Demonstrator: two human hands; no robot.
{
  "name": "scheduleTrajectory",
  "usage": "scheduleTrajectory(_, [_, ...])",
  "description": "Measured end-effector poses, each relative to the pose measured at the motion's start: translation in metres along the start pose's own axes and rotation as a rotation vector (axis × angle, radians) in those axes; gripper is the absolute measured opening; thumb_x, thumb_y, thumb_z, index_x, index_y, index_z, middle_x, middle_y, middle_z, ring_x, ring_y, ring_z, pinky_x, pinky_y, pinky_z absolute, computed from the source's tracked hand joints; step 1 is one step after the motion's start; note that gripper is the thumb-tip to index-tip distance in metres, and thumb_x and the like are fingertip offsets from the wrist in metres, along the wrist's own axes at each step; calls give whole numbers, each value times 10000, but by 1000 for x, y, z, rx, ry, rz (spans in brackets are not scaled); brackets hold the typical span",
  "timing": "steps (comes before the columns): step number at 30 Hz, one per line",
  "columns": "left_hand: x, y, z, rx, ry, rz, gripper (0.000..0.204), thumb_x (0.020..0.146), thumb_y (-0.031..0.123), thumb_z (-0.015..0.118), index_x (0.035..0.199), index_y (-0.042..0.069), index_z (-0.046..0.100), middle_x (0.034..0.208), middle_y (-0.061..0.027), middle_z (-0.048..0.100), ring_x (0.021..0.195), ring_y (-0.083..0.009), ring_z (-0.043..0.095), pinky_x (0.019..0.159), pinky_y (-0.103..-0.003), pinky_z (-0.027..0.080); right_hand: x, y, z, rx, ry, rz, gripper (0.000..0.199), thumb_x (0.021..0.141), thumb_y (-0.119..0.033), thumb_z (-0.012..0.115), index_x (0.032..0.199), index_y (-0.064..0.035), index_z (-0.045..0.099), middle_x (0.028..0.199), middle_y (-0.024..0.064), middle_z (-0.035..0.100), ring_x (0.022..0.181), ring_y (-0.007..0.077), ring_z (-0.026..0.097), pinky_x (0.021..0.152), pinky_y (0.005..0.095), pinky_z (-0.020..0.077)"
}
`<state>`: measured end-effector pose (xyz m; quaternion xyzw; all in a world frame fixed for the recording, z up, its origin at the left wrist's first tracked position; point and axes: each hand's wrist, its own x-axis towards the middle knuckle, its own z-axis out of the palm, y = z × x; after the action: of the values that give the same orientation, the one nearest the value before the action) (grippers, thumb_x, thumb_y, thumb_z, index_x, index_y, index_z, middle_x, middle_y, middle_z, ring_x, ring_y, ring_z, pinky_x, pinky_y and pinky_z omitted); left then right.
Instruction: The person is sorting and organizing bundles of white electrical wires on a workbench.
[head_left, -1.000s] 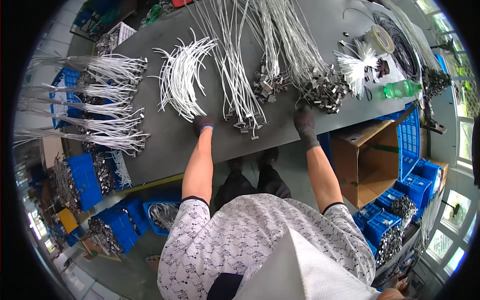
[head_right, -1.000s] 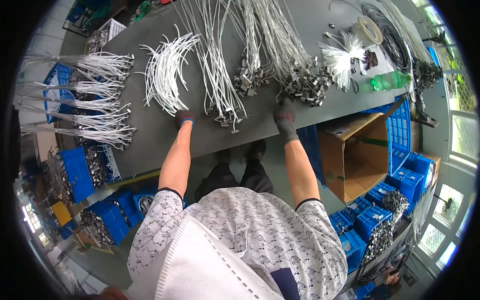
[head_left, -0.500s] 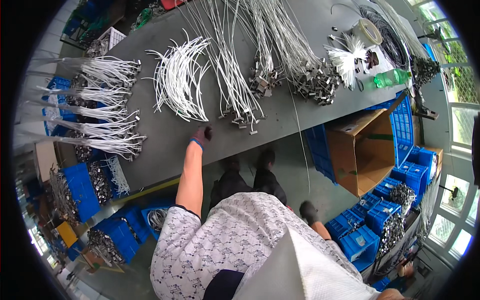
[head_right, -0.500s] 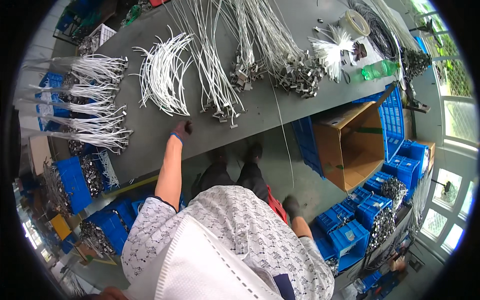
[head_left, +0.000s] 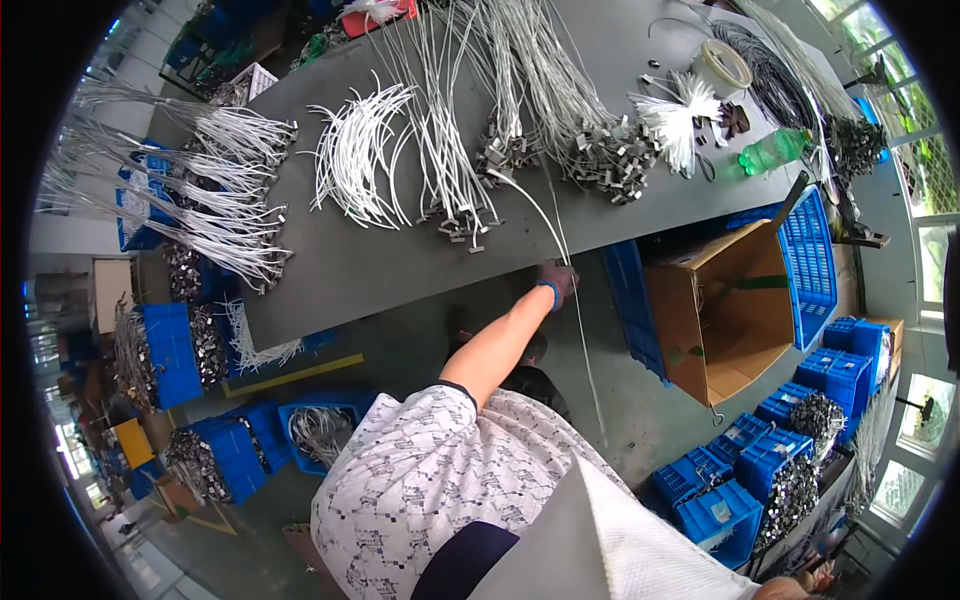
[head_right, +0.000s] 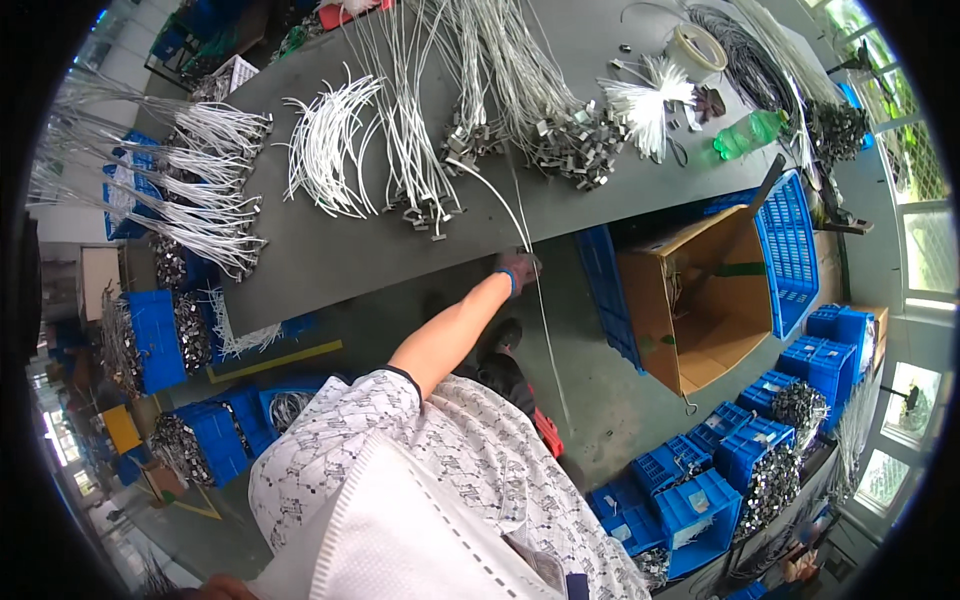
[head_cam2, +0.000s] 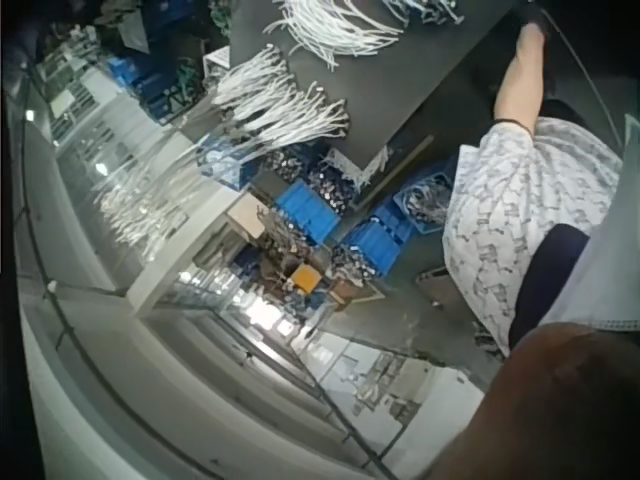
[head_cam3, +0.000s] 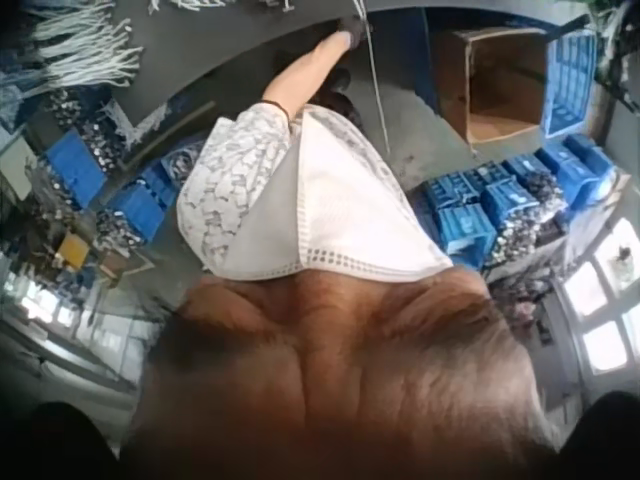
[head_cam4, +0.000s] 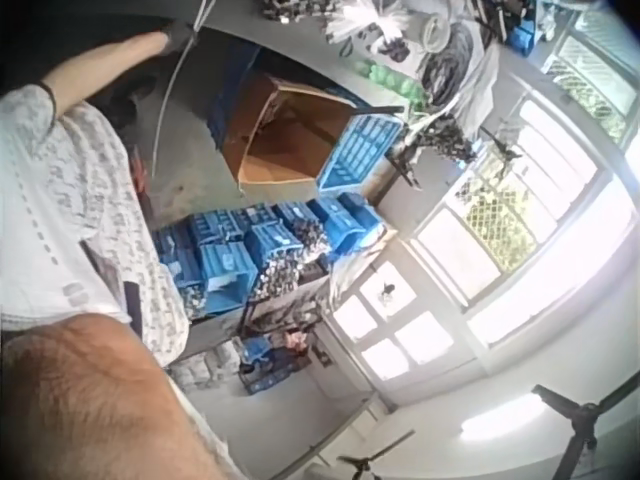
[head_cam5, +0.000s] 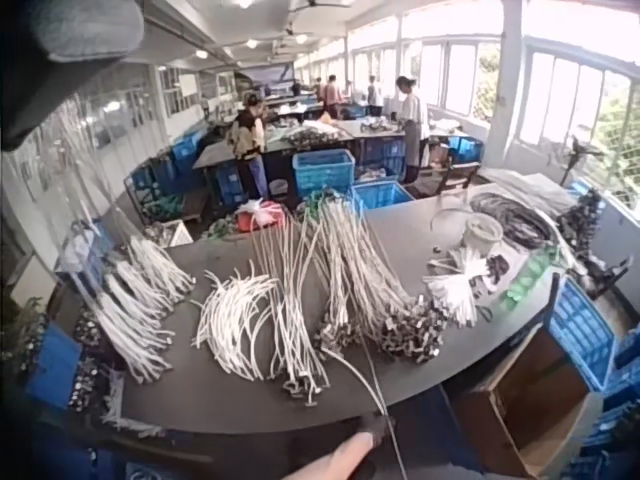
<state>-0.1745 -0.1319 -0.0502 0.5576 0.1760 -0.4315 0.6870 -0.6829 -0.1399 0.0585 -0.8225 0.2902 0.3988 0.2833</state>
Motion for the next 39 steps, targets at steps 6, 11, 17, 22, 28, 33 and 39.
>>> scheduleTrajectory(6, [-48, 62, 73, -132, 131, 306, 83, 855, 92, 620, 930, 64, 598, 765, -111, 656, 661, -241, 666, 572, -362, 565, -28, 36, 51, 103, -39, 142, 250, 790, -268, 598, 876, -63, 712, 949, 224, 676, 884, 425, 644, 753, 507, 506])
scheduleTrajectory(11, [-79, 189, 92, 105, 260, 979, 52, 883, 75, 588, 852, 35, 579, 747, -80, 662, 625, -153, 633, 545, -311, 533, -41, 65, 97, 135, -79, 213, 262, 801, -276, 593, 896, -64, 712, 966, 223, 677, 903, 424, 644, 761, 504, 508])
scheduleTrajectory(17, [-65, 208, 68, 296, 366, 1273, 59, 905, 43, 566, 859, 44, 528, 644, -66, 635, 564, -176, 627, 523, -306, 536, -18, 77, 109, 180, -67, 166, 318, 854, -340, 565, 995, -81, 682, 1059, 215, 665, 1005, 415, 625, 788, 498, 510])
scheduleTrajectory(22, [-43, 184, 47, 608, 347, 984, 97, 780, 123, 674, 768, 27, 668, 670, -91, 669, 568, -187, 638, 537, -332, 519, 23, 90, 169, 169, 108, -2, 325, 877, -352, 551, 1011, -81, 670, 1014, 204, 673, 999, 412, 626, 785, 505, 510])
scheduleTrajectory(28, [-32, 192, -33, 160, -184, 229, 98, 815, 113, 675, 840, 19, 660, 745, -108, 679, 667, -239, 690, 546, -352, 550, 2, 62, 151, 390, 383, -244, 310, 872, -337, 564, 990, -69, 667, 976, 221, 673, 928, 418, 648, 771, 502, 523])
scheduleTrajectory(33, [-50, 260, -59, 279, -81, 347, 251, 899, 291, 624, 882, 45, 674, 807, -83, 689, 689, -167, 645, 659, -278, 492, -2, -4, 99, 40, 157, 109, 281, 874, -269, 577, 1053, -61, 635, 1064, 210, 638, 985, 396, 622, 803, 500, 509])
scheduleTrajectory(39, [-60, 246, -89, 245, -248, 161, 182, 861, 170, 704, 934, 11, 653, 887, -99, 693, 746, -208, 683, 718, -334, 576, 124, -197, -66, 272, 525, -341, 265, 937, -168, 494, 1140, -54, 620, 1111, 229, 621, 989, 413, 601, 831, 473, 488])
